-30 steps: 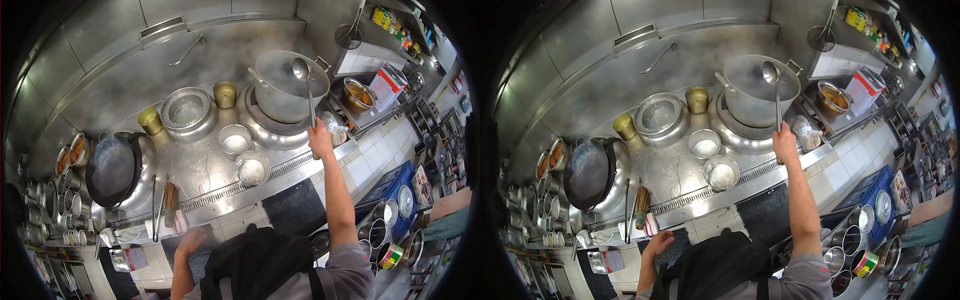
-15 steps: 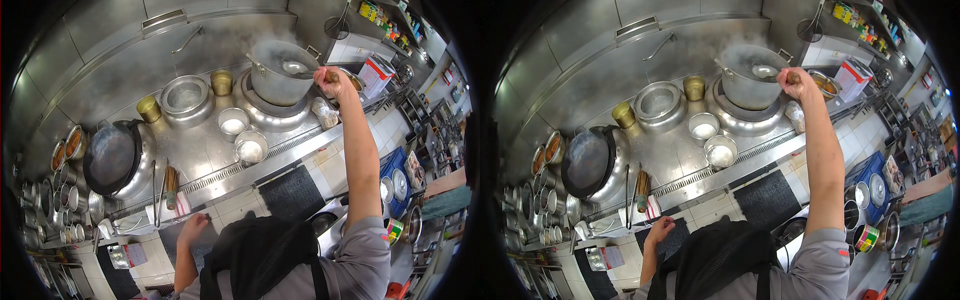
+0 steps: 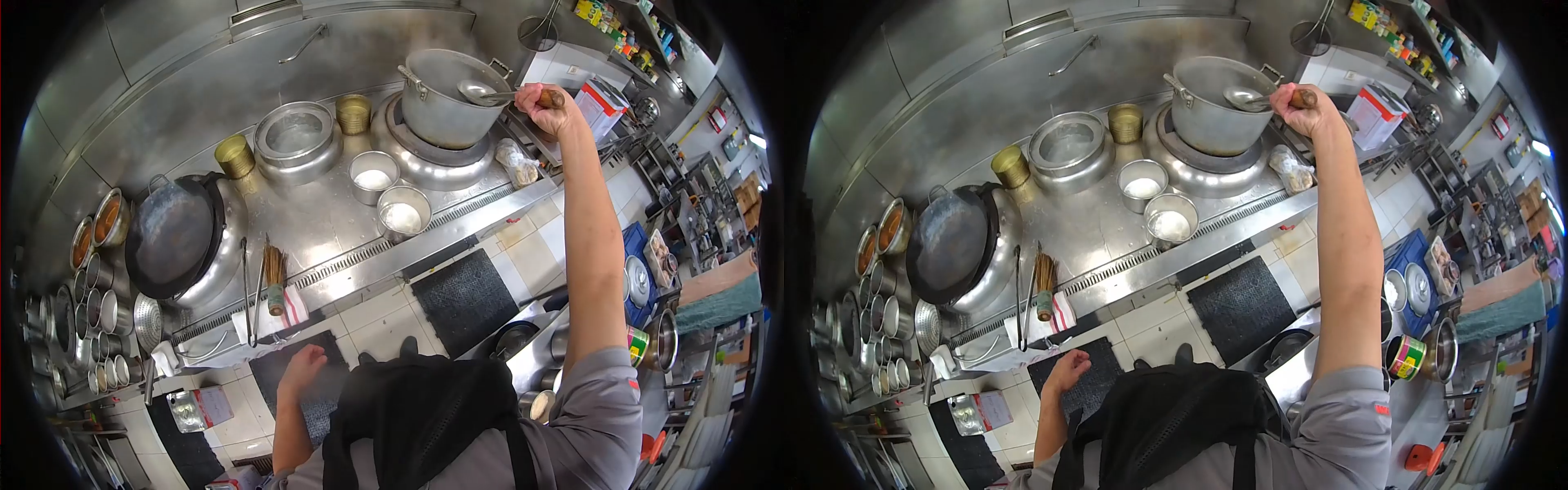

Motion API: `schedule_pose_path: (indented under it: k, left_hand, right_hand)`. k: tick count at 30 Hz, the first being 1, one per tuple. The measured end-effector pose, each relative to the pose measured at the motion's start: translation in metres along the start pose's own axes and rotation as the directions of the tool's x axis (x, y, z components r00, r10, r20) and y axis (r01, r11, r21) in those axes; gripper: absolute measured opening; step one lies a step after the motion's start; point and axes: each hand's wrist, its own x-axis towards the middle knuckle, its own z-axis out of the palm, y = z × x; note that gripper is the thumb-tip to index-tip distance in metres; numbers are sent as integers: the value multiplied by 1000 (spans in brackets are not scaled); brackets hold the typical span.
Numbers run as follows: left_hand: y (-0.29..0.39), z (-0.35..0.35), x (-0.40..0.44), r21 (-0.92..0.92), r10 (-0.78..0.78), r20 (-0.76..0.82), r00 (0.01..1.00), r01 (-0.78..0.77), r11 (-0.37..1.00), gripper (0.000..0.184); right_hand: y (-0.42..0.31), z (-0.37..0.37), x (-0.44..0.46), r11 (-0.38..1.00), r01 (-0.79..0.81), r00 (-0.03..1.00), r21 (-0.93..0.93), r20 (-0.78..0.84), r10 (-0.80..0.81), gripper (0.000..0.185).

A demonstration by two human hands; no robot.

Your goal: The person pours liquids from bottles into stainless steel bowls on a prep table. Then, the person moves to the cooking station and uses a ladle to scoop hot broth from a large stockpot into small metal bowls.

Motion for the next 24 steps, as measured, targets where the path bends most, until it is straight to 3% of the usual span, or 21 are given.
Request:
schedule_pose_path:
  k: [13,24]
  left_hand:
    - [10,39,21,-54,-13,118,993,19,998,33]
    - [5,44,21,-14,13,119,993,-12,1000,30]
  right_hand:
    - [52,17,-47,986,-165,981,-2,99,164,13]
    - [101,2,-58,967,-235,964,-100,105,245,15]
